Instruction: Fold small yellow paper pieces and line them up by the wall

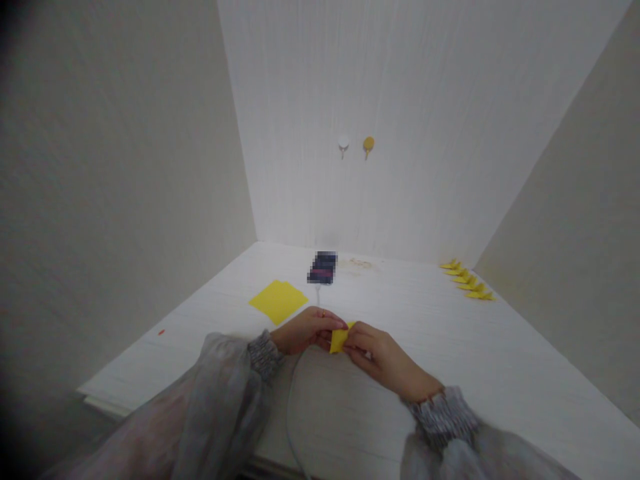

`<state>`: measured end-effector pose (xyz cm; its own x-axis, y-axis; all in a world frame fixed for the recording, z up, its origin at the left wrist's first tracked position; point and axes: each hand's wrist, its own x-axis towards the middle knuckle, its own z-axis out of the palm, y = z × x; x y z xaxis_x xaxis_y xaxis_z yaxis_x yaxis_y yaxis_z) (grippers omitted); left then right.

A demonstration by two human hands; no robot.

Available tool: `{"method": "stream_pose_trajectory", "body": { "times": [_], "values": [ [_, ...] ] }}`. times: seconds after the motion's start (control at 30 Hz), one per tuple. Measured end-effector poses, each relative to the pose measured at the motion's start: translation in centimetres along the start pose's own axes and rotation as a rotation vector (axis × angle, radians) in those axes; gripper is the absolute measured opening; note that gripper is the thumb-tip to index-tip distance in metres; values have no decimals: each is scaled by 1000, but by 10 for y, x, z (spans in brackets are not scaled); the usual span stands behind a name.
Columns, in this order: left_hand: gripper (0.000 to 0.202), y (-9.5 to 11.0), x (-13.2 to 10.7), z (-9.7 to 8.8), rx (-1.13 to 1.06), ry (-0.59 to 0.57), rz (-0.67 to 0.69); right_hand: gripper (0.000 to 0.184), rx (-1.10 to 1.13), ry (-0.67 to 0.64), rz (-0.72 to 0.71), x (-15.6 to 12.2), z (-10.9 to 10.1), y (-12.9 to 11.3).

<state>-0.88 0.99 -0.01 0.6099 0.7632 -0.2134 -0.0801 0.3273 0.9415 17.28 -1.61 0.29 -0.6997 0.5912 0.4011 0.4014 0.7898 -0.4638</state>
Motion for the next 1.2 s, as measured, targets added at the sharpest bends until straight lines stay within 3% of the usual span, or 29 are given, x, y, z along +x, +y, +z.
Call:
{"method": "stream_pose_trajectory", "body": {
  "times": [0.13, 0.33, 0.5, 0.67, 0.83, 1.2],
  "values": [
    [20, 1, -1, 1, -13, -17, 5, 14, -119, 1, -7, -1, -1, -3],
    [21, -1, -1, 0, -24, -49, 33, 19, -287, 12, 91, -2, 0, -5],
    [24, -3, 3, -1, -48, -9, 41, 19, -320, 35, 53, -3, 2, -2],
    [34, -2, 4, 1, -54, 61, 55, 22, -274, 30, 43, -1, 2, -2],
    [41, 0, 4, 4, -16, 66, 64, 21, -195, 75, 121, 0, 1, -7],
    [34, -4, 6, 4, -29, 59, 154, 17, -101, 218, 251, -1, 1, -7]
  ]
}}
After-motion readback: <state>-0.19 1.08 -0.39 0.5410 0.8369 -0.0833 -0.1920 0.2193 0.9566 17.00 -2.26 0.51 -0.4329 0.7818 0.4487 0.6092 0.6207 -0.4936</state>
